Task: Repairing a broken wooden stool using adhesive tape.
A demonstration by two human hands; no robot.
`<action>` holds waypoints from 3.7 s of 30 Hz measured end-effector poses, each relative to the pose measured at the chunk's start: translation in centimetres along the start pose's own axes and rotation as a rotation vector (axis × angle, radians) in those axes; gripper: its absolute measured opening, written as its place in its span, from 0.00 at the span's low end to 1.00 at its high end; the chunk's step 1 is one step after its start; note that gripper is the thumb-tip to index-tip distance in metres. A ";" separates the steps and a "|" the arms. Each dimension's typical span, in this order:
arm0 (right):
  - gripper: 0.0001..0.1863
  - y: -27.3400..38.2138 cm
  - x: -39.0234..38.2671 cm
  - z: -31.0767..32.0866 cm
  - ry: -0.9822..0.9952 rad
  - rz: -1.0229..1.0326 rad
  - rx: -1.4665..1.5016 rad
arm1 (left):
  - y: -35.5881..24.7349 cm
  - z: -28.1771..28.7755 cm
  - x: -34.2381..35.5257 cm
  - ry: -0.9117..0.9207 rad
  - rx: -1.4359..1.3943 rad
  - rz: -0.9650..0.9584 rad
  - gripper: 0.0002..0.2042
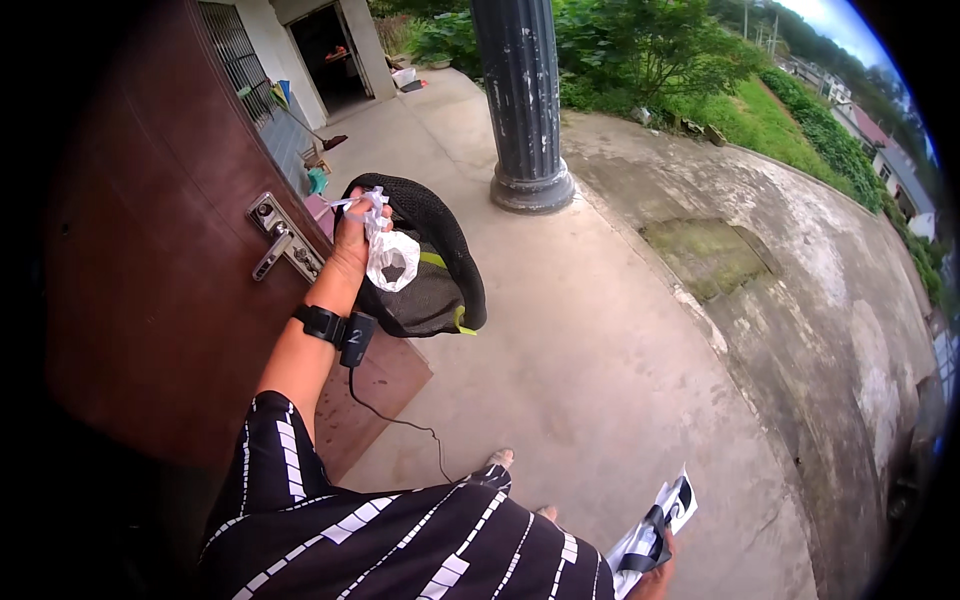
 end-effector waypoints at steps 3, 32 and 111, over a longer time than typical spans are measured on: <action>0.36 -0.3 0.1 -0.3 -0.025 -0.014 0.025 | -0.1 0.4 1.9 -0.096 -0.040 -0.012 0.10; 0.29 -1.7 0.1 -0.6 -0.077 -0.027 0.095 | -10.2 -6.9 8.7 -0.133 0.145 -0.228 0.14; 0.19 -6.8 4.7 -0.4 -0.110 -0.543 0.158 | -21.3 11.2 -5.6 -0.279 1.361 -0.054 0.12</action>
Point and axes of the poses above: each hand's wrist, its own x-axis towards the middle knuckle, its own z-axis out of the back of the hand, y = z × x, the point moved 4 cm from there along x, towards the middle knuckle, and after that the axes turned 1 degree about y, right-handed, at the moved point
